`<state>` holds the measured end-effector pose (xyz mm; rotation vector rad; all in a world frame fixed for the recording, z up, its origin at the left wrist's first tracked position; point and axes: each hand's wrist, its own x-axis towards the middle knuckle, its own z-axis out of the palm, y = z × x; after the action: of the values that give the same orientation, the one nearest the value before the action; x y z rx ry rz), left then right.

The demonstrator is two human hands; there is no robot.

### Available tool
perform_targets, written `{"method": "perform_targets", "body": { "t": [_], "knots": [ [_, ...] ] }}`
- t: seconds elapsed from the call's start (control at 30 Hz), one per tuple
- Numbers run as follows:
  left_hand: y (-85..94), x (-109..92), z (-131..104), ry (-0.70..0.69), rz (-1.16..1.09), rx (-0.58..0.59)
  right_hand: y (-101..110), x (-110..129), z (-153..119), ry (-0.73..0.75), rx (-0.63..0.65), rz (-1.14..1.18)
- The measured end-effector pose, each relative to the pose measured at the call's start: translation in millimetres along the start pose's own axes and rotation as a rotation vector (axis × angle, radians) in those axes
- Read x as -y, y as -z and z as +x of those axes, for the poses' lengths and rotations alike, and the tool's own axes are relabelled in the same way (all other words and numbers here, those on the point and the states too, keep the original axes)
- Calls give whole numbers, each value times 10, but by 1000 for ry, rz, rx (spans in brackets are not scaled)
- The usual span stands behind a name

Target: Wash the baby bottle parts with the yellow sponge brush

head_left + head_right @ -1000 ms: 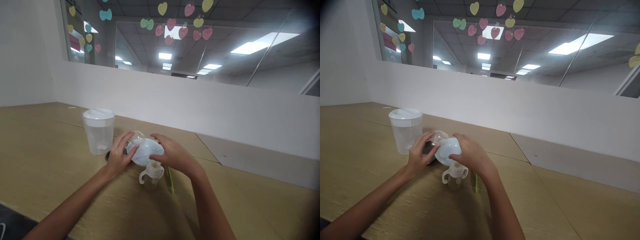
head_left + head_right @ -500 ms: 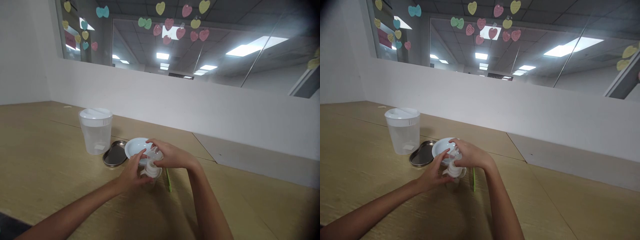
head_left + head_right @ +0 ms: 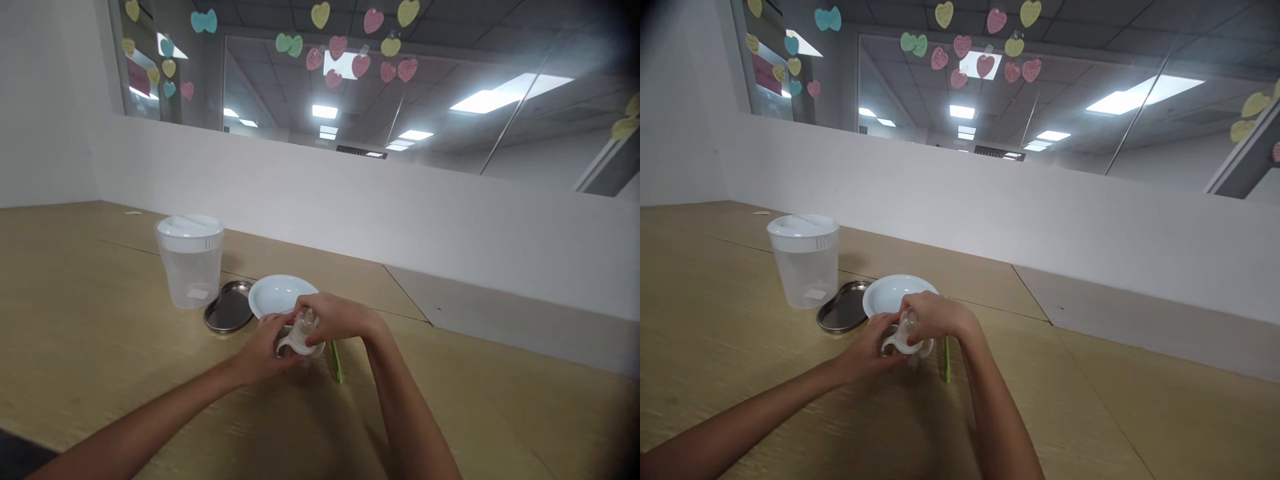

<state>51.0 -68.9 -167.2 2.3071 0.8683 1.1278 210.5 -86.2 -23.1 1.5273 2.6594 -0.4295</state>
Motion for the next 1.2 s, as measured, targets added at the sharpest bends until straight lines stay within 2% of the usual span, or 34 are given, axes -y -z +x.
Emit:
{"method": "perform_targets", "body": {
  "t": [0.43,0.6,0.9,1.1,1.2],
  "knots": [
    [-12,-30,54,12,-5,12,10,73,-3,-52,6,-37],
    [-32,1,51,-8,27,13,-59,61,-56,-42,-50,24],
    [-55,24,26,5,52,-52,-153,34,-130,-18,-141,119],
    [-56,8,19,44,28,-66,-227,105,-164,-32,-251,-50],
    [-68,7,12,24,26,-80,-218,117,-182,-18,-247,-86]
  ]
}}
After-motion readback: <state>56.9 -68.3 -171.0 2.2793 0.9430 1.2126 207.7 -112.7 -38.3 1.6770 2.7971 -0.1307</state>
